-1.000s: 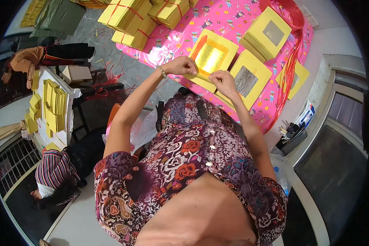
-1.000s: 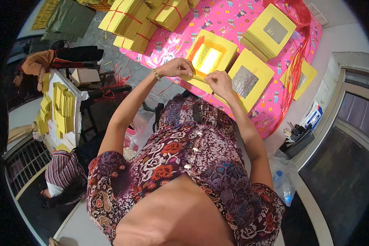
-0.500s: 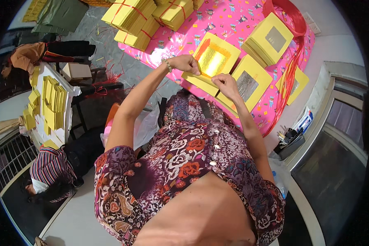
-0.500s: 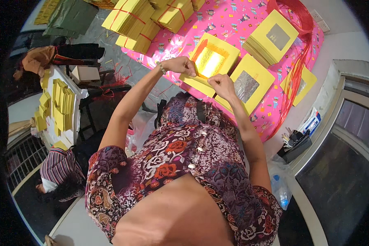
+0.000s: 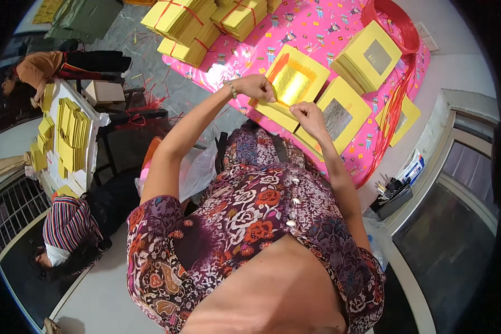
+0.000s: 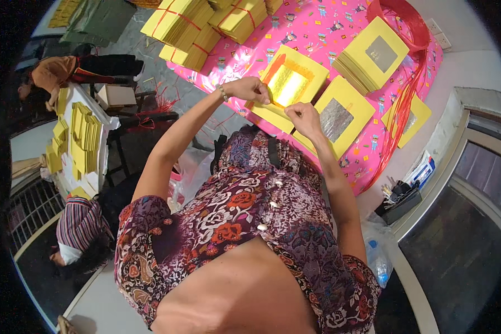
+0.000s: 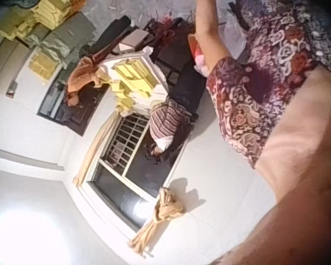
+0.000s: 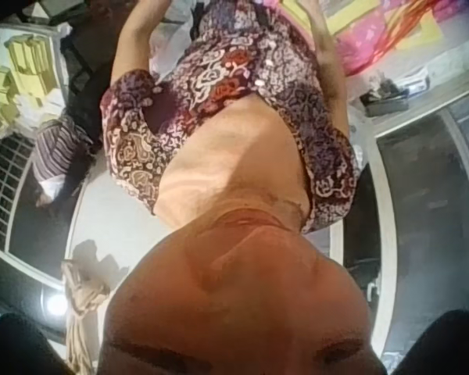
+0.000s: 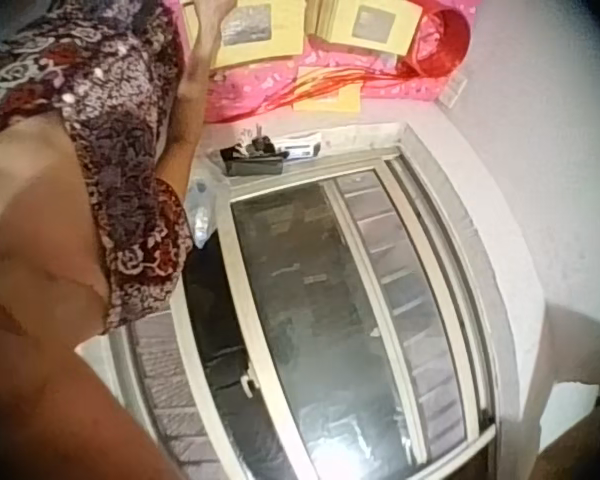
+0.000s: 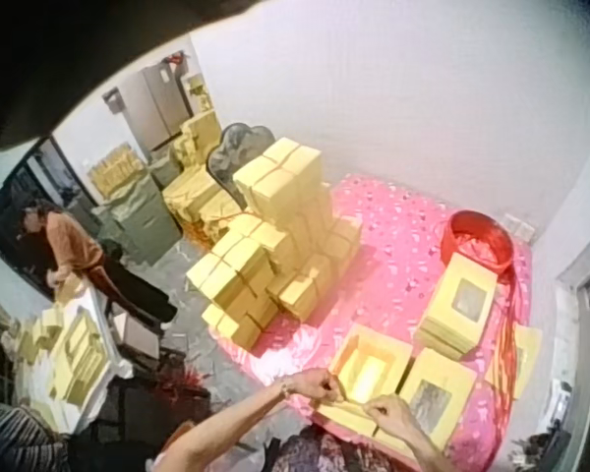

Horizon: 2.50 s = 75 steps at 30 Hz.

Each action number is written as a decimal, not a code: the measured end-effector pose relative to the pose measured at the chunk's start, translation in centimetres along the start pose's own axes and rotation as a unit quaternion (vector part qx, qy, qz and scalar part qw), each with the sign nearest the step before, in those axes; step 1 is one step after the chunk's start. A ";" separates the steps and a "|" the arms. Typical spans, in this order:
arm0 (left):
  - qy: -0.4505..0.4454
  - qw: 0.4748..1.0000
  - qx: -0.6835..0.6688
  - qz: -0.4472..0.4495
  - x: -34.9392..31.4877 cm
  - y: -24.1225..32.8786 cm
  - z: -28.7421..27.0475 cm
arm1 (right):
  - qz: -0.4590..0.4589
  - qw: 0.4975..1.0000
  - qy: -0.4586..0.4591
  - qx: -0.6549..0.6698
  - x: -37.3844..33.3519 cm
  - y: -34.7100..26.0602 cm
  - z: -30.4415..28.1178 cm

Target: The person stacks bundles of paper, ties them with red ribbons, and folds and flattens paper sheets on the table by hand.

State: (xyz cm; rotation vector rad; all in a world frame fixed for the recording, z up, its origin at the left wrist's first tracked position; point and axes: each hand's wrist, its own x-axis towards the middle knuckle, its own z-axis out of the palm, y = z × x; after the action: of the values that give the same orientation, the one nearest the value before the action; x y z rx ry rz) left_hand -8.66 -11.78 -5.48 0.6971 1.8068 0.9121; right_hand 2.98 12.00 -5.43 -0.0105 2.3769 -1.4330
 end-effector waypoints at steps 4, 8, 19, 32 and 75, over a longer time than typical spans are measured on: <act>0.024 0.998 -0.033 -0.045 -1.9 2.6 0.8 | -0.034 0.999 0.018 0.006 -0.3 -0.2 0.0; 0.152 0.939 0.248 0.182 -2.1 1.3 2.0 | -0.062 0.997 0.002 -0.046 -0.4 -1.7 -0.3; 0.290 0.917 0.243 0.127 -3.1 5.6 1.7 | -0.141 0.973 0.111 -0.147 -0.5 -3.1 -1.7; 0.340 0.853 0.369 0.145 1.3 6.4 6.7 | -0.019 0.982 0.123 -0.141 6.8 -0.2 -8.3; 0.295 0.870 0.384 0.096 2.2 6.3 6.7 | -0.038 0.949 0.150 -0.275 7.6 -4.1 -4.0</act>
State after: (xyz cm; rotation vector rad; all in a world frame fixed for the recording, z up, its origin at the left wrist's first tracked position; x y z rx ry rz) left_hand -2.85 -4.67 -3.07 1.1963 2.7413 0.5209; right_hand -6.10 12.00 -2.58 -0.0279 2.9853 -0.7965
